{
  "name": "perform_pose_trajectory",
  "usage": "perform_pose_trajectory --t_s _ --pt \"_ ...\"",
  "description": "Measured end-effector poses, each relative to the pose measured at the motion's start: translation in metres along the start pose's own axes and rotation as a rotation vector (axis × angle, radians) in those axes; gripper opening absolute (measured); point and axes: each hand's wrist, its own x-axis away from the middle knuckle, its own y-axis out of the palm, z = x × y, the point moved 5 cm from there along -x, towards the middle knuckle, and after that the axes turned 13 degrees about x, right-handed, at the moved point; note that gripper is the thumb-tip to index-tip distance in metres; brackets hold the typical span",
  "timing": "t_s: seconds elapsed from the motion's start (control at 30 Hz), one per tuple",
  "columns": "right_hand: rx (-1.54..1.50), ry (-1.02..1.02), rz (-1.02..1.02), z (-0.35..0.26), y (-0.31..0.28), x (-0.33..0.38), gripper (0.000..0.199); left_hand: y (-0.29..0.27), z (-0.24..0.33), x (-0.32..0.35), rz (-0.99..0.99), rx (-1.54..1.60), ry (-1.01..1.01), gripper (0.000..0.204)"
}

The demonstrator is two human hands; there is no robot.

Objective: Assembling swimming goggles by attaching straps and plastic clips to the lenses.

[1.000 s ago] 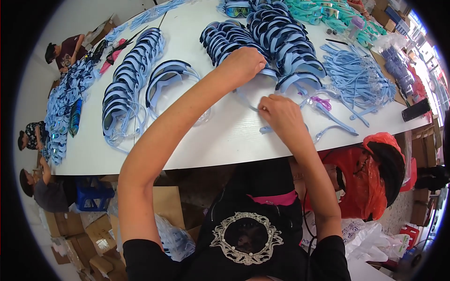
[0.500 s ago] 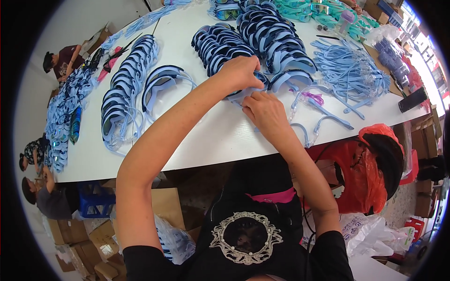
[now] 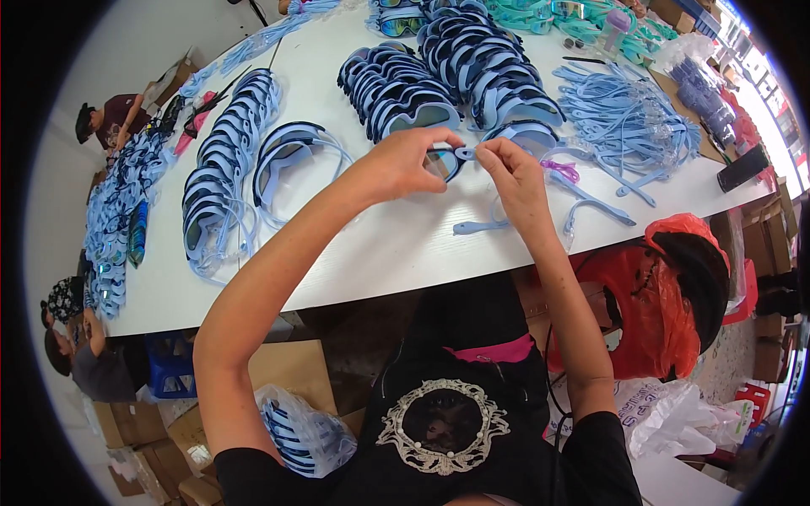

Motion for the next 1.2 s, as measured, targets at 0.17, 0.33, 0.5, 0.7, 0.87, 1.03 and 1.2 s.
perform_pose_trajectory --t_s 0.17,0.33,0.5,0.7,0.87,1.03,1.2 --pt "0.071 0.036 -0.127 -0.001 0.012 0.000 0.023 0.002 0.002 0.022 0.043 -0.131 0.072 0.053" --pt "-0.063 0.028 -0.202 -0.002 0.026 0.003 0.017 0.005 0.004 0.027 0.087 -0.405 0.126 0.042" --pt "-0.001 -0.027 -0.200 -0.018 0.027 0.004 0.016 -0.006 0.017 0.029 0.071 -0.391 0.268 0.023" --pt "-0.032 -0.084 -0.137 -0.030 0.035 0.005 0.018 -0.010 0.012 0.033 0.062 -0.222 0.217 0.022" --pt "0.040 -0.074 -0.243 -0.036 0.040 0.008 0.016 -0.017 -0.007 0.046 0.041 -0.073 0.136 0.024" --pt "0.087 -0.114 -0.290 -0.035 0.039 0.008 0.015 -0.007 -0.003 0.050 0.195 -0.197 0.135 0.021" --pt "0.589 -0.396 0.201 -0.061 0.056 0.010 0.036 0.003 0.004 0.056 0.304 -0.273 0.349 0.018"
